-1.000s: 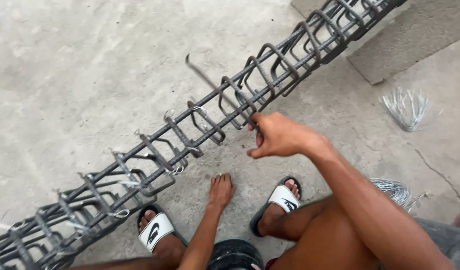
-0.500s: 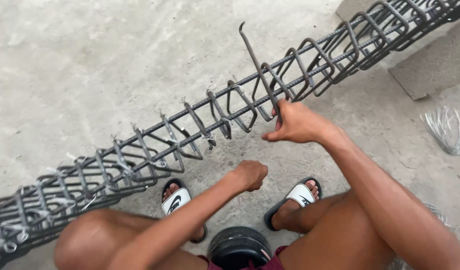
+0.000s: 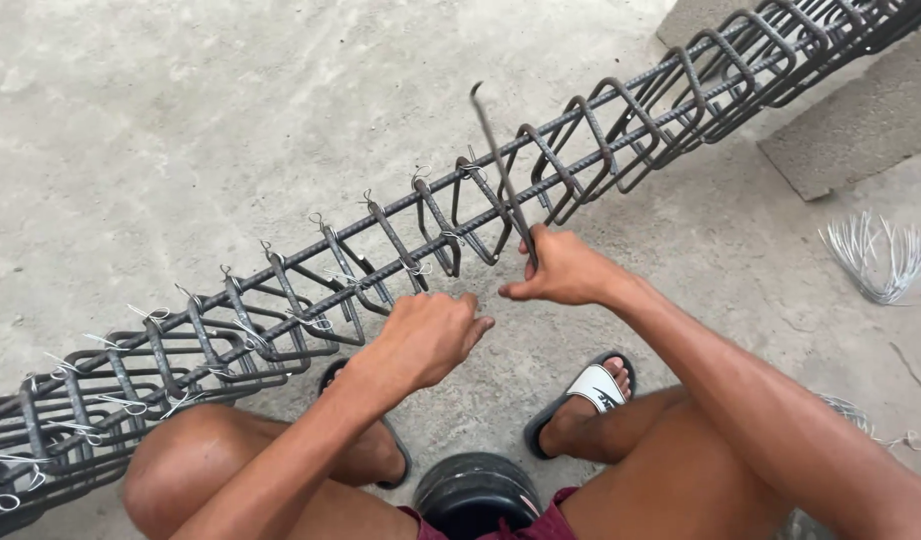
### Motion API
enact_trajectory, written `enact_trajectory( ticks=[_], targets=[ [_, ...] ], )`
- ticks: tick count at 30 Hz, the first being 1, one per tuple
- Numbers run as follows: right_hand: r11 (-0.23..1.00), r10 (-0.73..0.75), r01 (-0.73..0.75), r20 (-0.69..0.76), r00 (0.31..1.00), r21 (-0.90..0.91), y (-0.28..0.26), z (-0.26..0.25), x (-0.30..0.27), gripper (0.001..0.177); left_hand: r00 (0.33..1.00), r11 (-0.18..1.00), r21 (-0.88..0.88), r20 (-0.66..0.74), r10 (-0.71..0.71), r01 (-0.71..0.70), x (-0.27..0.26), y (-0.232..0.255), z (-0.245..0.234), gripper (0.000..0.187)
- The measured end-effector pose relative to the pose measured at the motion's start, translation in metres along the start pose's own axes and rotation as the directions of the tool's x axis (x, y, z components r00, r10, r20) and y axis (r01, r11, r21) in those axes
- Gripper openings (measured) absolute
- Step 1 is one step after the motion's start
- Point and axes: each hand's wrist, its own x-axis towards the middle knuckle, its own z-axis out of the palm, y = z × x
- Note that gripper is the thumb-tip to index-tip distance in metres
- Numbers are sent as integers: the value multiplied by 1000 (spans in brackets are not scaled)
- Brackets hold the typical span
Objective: Tying rebar intersections using wire ties and a manual hook tool
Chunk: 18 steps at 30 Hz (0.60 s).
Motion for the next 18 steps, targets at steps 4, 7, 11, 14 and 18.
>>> enact_trajectory(
  ticks=[4,7,11,14,18],
  targets=[
    [998,-7,11,-57,998,70,-15,-14,-5,62,999,999,53,-35,12,-10,-2,-1,3,36],
    [997,-43,45,-49,998,56,-25,-22,-10,60,996,992,103,-41,80,-76,8,-6,38,30],
    [994,-76,81,-77,994,74,-43,-38,-23,57,989,980,147,-40,141,-134,10,-4,61,25],
    [994,-109,109,-10,994,17,-37,-40,-25,60,984,979,101,-22,179,-176,8,1,70,23],
    [987,-43,56,90,995,-151,-26,-36,-23,61,975,971,94,-27,222,-219,0,5,65,26]
  ],
)
